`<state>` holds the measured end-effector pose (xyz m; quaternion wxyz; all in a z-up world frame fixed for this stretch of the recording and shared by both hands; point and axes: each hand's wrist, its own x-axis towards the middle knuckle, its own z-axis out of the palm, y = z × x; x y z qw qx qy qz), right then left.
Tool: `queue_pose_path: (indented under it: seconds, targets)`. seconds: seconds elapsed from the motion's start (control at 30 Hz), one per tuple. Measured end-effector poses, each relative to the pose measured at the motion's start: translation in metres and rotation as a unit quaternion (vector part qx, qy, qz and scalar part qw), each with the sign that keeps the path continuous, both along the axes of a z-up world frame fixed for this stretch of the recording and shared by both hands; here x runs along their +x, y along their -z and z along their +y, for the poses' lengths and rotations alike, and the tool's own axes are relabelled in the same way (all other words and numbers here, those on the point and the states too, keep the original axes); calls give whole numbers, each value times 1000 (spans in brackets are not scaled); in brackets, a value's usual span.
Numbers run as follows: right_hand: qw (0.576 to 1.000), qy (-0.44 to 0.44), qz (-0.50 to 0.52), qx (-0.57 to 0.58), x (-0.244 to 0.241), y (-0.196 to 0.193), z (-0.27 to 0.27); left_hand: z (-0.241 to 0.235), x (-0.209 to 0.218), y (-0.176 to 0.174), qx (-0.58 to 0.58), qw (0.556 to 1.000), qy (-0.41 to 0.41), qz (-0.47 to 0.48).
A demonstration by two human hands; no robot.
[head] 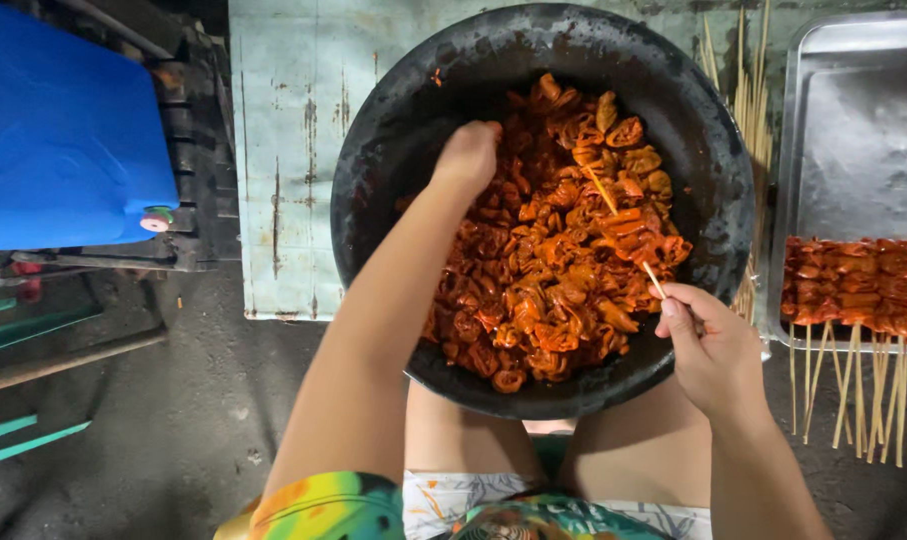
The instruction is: The person threads pieces of seasoned animal intestines from a large bowl onto wooden skewers by hand and places the finished skewers onto a metal tray.
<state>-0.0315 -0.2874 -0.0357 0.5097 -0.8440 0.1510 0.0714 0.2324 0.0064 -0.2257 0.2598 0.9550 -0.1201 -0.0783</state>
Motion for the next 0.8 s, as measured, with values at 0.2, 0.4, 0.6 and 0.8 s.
queue_pose_path:
  seconds: [0.2, 0.4, 0.6, 0.8]
  targets:
    - [997, -56, -18, 57, 19, 0, 10, 11, -38, -52, -563, 765, -144, 278]
    - [993, -76, -6, 90, 21, -7, 20, 6, -85, -132, -681, 625, -157, 348]
    - [996, -72, -18, 47, 11, -13, 17, 11, -96, -154, -371, 871, -163, 279]
    - [997, -49, -40, 46, -1, -12, 5, -2, -66, -80, 16, 999, -38, 29]
